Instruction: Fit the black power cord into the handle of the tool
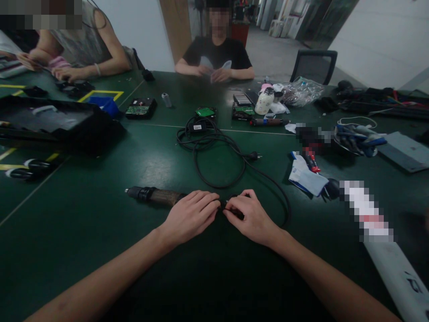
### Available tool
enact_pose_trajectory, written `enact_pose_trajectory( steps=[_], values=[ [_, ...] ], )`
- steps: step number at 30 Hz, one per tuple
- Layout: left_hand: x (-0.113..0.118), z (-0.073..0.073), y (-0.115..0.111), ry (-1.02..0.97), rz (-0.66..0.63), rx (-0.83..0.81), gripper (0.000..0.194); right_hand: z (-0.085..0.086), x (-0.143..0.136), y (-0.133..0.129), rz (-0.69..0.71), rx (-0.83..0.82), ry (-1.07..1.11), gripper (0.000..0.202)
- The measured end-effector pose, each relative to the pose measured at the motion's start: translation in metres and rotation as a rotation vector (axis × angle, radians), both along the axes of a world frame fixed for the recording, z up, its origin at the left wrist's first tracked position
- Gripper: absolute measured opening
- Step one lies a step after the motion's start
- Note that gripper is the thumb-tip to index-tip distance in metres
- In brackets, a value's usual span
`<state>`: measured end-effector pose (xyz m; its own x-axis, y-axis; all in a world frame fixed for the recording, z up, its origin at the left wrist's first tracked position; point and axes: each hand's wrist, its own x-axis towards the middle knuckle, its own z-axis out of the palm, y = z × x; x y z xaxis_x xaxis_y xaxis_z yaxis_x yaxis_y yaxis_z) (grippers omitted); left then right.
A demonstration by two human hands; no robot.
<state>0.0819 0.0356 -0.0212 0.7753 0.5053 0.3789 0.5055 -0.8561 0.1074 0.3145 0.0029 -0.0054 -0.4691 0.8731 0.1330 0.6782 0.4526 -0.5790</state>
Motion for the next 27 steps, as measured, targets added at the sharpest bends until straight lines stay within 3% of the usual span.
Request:
enact_pose_trajectory(
  steps=[27],
  values=[
    [-0.0018,-0.0011,-0.0002,0.032,-0.029,-0.003,0.021,-0.0012,0.0013,-0.0003,0.014,-0.005,0.012,0.008]
  ],
)
